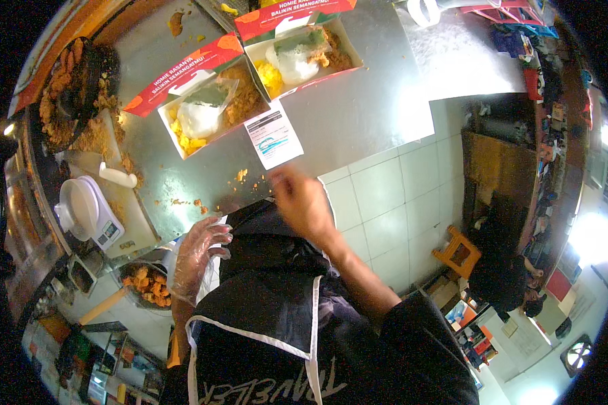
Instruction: The person assembles a takeout meal by placing fried chicken pieces into a branded box, adding a side of yellow rice, and preparing a small sauce packet. They then close the box and move to a second station to prepare another sauce packet.
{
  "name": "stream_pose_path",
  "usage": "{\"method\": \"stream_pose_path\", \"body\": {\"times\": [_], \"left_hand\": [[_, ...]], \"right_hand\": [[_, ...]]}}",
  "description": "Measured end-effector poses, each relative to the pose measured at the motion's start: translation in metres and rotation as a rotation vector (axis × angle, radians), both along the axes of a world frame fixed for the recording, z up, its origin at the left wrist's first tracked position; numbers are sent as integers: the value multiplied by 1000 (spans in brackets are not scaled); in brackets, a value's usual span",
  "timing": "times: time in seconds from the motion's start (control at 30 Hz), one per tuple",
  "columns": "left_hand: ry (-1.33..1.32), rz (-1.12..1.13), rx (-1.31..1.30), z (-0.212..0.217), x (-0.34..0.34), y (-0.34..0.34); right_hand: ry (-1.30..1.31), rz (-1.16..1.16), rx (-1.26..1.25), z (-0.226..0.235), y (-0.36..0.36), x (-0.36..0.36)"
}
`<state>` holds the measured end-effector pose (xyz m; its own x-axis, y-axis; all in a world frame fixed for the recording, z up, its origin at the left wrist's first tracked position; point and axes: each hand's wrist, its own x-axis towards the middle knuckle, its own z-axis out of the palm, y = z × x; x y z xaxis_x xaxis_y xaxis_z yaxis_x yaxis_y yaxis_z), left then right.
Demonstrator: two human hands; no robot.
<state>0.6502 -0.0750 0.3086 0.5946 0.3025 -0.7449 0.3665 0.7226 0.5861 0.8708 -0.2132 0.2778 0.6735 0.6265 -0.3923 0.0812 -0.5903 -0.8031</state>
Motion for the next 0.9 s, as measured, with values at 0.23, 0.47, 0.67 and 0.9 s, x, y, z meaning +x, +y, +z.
{"method": "stream_pose_path", "body": {"times": [0.23,0.47,0.67,0.9], "left_hand": [[70,59,44,3,-2,1],[73,-10,81,8,11,0],[-2,28,59,-4,20,-3],[-36,66,128,3,46,-9]], "right_hand": [[272,-437,-55,-22,-21,97],[451,-459,250,-22,52,126],[429,-505,291,-26,70,135],[220,-549,190,-50,61,172]]}}
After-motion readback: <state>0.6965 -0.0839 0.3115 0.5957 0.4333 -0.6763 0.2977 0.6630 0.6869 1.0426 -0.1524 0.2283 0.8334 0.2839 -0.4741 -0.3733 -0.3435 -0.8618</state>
